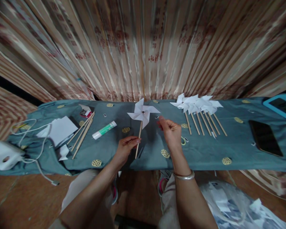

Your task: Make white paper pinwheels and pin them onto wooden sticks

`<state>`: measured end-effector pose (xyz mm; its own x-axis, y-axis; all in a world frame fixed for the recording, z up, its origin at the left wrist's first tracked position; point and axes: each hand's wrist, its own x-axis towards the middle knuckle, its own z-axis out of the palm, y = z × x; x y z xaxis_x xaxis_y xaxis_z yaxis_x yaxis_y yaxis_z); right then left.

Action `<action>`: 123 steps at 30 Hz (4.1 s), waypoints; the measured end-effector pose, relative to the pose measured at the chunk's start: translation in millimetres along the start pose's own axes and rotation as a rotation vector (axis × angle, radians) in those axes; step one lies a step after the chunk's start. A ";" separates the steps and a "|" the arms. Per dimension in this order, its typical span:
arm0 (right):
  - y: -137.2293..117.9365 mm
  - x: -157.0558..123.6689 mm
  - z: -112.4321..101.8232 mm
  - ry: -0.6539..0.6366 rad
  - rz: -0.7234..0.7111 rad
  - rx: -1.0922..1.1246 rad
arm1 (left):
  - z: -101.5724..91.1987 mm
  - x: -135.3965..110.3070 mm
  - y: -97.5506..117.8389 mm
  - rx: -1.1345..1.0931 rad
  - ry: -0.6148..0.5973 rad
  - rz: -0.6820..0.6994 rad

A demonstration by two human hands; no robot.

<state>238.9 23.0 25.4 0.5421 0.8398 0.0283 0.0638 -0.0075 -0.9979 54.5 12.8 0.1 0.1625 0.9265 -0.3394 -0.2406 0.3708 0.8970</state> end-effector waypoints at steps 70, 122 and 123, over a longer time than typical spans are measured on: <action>-3.7 -5.7 11.0 -0.002 0.127 0.325 | -2.1 -6.5 -1.4 0.024 -0.116 -0.035; -11.5 1.6 -8.7 0.148 -0.025 0.225 | -0.3 -3.1 -0.3 0.091 -0.153 -0.023; -10.7 3.1 -8.3 0.114 0.008 0.229 | -0.1 -3.7 -0.7 0.086 -0.174 -0.038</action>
<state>246.8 21.2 36.6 0.6338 0.7734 0.0136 -0.1250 0.1198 -0.9849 54.0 9.2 0.7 0.3345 0.8843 -0.3259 -0.1494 0.3912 0.9081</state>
